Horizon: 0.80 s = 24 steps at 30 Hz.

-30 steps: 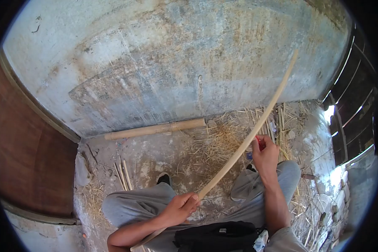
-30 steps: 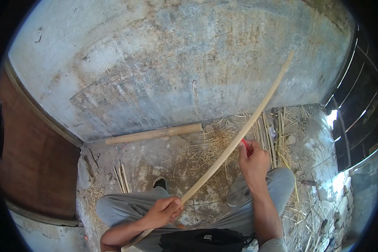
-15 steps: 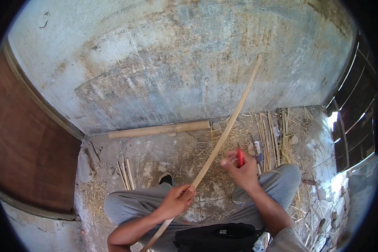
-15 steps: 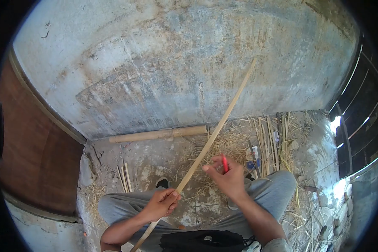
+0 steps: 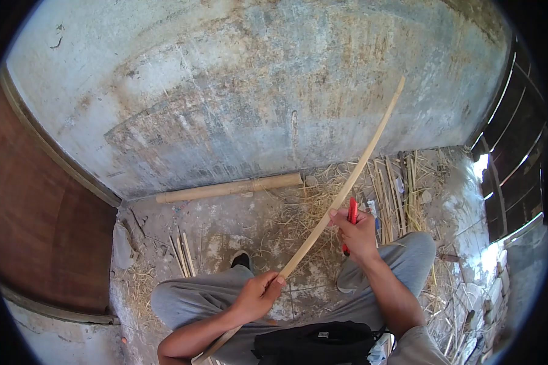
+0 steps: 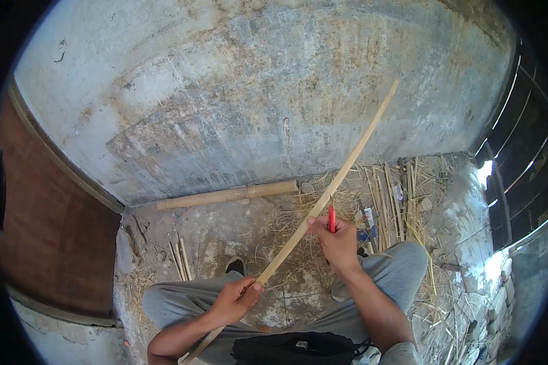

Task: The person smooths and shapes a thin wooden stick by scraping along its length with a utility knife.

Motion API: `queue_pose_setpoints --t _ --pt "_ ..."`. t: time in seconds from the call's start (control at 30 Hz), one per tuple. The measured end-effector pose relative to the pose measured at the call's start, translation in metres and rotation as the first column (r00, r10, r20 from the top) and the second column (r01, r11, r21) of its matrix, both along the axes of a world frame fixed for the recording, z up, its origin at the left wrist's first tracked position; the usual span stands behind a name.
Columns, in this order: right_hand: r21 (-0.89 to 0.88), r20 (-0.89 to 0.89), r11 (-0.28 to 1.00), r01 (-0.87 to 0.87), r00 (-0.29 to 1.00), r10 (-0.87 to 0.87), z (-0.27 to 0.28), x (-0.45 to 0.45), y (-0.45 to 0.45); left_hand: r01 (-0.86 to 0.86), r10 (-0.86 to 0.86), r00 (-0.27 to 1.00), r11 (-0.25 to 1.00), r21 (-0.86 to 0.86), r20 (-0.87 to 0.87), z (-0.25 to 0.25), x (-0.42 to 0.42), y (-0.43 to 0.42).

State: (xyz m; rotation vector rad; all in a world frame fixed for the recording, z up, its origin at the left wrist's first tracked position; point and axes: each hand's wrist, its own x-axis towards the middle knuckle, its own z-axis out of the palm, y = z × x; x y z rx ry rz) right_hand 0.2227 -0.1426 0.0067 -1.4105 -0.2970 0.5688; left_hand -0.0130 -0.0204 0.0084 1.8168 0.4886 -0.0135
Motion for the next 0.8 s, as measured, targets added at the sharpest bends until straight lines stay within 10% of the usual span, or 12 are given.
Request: queue_pose_setpoints --t 0.3,0.5,0.67,0.73,0.8 --pt "0.035 -0.196 0.997 0.067 0.979 -0.059 0.010 0.027 -0.017 -0.112 0.052 0.988 0.884 -0.453 -0.143 0.013 0.004 -0.001" --pt "0.270 -0.341 0.821 0.503 0.847 -0.407 0.004 0.069 -0.035 -0.136 0.067 0.986 0.858 -0.496 -0.156 0.013 0.004 0.000" --pt "-0.096 0.115 0.954 0.285 0.955 -0.274 -0.007 0.058 -0.032 -0.196 0.088 0.974 0.791 -0.580 -0.209 0.013 0.007 0.004" --pt "-0.252 0.661 0.940 0.229 0.751 -0.006 -0.032 0.050 -0.022 -0.214 0.100 0.970 0.788 -0.578 -0.222 0.013 0.008 0.004" --pt "-0.212 0.489 0.969 0.125 0.872 -0.005 -0.026 0.033 -0.011 -0.218 0.101 0.968 0.798 -0.561 -0.231 0.012 0.008 0.004"
